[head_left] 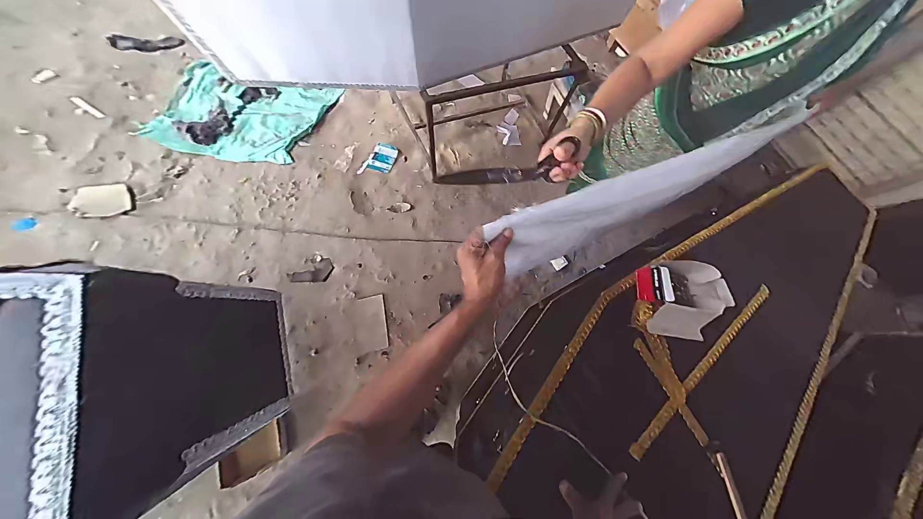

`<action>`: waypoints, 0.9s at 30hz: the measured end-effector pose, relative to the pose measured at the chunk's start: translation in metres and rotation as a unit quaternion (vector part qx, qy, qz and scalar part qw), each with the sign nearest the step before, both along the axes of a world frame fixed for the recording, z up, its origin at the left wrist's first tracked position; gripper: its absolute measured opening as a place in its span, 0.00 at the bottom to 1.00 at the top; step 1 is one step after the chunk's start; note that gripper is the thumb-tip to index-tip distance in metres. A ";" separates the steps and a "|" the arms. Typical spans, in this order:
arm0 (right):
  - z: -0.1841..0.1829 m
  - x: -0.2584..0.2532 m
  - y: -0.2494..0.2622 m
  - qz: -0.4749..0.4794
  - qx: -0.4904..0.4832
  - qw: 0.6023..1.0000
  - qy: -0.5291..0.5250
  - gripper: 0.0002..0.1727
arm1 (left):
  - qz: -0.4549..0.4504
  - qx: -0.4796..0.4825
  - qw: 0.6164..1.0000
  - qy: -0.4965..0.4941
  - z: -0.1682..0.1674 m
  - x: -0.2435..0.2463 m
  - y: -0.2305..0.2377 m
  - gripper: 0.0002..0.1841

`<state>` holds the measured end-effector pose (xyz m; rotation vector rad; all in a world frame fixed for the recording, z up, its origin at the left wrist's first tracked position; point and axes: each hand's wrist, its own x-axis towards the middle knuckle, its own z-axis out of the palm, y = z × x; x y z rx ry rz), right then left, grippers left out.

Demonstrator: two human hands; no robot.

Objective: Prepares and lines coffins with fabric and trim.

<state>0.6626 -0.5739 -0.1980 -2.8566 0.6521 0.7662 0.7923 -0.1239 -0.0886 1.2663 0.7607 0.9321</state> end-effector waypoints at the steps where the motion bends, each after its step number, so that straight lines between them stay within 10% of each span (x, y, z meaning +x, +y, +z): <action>1: 0.001 0.000 0.002 -0.002 -0.010 1.000 0.005 0.84 | 0.006 -0.002 1.000 0.002 0.001 -0.002 0.006 0.05; 6: 0.004 -0.001 0.006 -0.045 -0.011 0.999 0.006 0.85 | 0.007 0.134 0.991 0.004 0.019 0.022 0.049 0.09; 10: 0.004 -0.001 0.011 -0.061 -0.020 0.998 0.018 0.87 | -0.104 0.268 0.915 0.284 0.020 0.056 0.075 0.21; 21: -0.002 0.001 0.007 -0.087 -0.022 0.996 0.020 0.90 | -0.349 0.228 0.796 0.439 -0.038 0.114 0.016 0.15; 27: -0.003 0.001 0.006 -0.103 0.009 0.995 0.005 0.88 | -0.289 0.263 0.857 0.336 0.001 0.171 0.015 0.13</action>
